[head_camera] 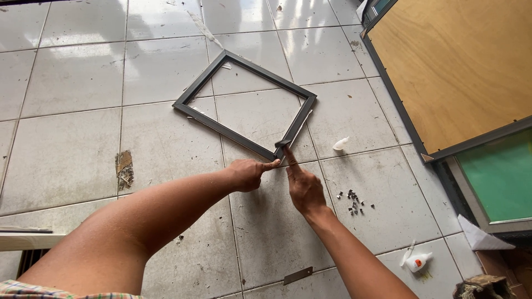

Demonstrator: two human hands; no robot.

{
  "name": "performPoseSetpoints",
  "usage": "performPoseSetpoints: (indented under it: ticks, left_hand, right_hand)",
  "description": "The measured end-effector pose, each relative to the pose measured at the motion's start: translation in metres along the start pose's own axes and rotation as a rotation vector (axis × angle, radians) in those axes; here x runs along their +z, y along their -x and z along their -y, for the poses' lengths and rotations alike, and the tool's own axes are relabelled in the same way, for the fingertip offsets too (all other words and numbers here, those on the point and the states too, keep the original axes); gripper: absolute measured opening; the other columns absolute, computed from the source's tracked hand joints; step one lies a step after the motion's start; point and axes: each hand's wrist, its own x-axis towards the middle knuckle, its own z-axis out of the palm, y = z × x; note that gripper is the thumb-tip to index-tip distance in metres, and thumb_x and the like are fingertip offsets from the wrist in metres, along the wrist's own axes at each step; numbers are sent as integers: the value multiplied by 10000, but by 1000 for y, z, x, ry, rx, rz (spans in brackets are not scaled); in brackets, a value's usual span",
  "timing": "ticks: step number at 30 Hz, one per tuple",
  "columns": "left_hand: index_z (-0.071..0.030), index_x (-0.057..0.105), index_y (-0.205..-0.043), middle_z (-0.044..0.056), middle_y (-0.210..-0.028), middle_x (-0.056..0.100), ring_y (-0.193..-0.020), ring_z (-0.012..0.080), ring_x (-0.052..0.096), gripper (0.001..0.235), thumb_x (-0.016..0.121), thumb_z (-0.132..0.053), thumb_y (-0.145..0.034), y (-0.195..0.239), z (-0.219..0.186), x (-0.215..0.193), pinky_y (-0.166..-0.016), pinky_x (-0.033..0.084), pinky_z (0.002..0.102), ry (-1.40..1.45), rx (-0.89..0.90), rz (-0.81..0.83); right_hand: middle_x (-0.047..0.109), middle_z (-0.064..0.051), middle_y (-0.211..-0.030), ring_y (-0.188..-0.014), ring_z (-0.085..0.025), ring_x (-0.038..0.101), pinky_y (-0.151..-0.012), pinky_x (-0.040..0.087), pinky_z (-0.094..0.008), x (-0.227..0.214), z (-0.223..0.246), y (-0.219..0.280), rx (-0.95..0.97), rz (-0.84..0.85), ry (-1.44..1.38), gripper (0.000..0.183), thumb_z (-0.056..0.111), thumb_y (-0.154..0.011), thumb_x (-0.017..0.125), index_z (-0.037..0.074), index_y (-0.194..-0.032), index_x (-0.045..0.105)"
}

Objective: Assembling the corners of a frame by applying glue and hammering the joints together on the floor.

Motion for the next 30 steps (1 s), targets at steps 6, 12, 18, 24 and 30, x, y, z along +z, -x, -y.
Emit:
performPoseSetpoints:
  ticks: [6, 12, 18, 24, 30]
  left_hand:
    - [-474, 351, -1765, 228, -1104, 822, -1141, 412, 816, 822, 532, -156, -1029, -10, 1, 5, -954, 665, 578, -41, -13, 2]
    - [-471, 401, -1746, 228, -1169, 824, -1202, 402, 801, 807, 569, -157, -1023, 0, -3, -2, -991, 655, 574, -15, -36, 29]
    - [-535, 444, -1698, 191, -1140, 837, -1174, 370, 814, 791, 628, -237, -990, -28, 13, 16, -962, 666, 567, -29, -57, 13]
    - [-537, 413, -1717, 214, -1190, 818, -1216, 388, 795, 803, 551, -182, -1010, -4, -1, 1, -1013, 649, 555, -3, -65, 28]
    - [-481, 430, -1730, 239, -1215, 814, -1227, 408, 789, 791, 543, -161, -1016, 1, -3, -8, -1019, 646, 560, 22, -60, 35]
  right_hand:
    - [811, -292, -999, -1014, -556, 796, -908, 632, -691, -29, 36, 1, 68, 70, 38, 624, 378, -1182, 399, 580, -1760, 276]
    - [814, -324, -1022, -1013, -548, 812, -914, 656, -677, -6, 11, -8, 110, 124, 134, 602, 376, -1165, 421, 582, -1726, 347]
    - [811, -341, -1084, -1076, -573, 789, -959, 630, -692, -6, 29, 0, 96, 134, 147, 636, 347, -1164, 389, 587, -1744, 286]
    - [799, -363, -1141, -1116, -584, 775, -976, 626, -687, -4, 30, 6, 173, 173, 120, 668, 336, -1166, 381, 599, -1757, 219]
    - [805, -361, -1111, -1076, -565, 798, -956, 651, -685, -7, 35, -1, 144, 160, 113, 618, 342, -1186, 346, 532, -1769, 269]
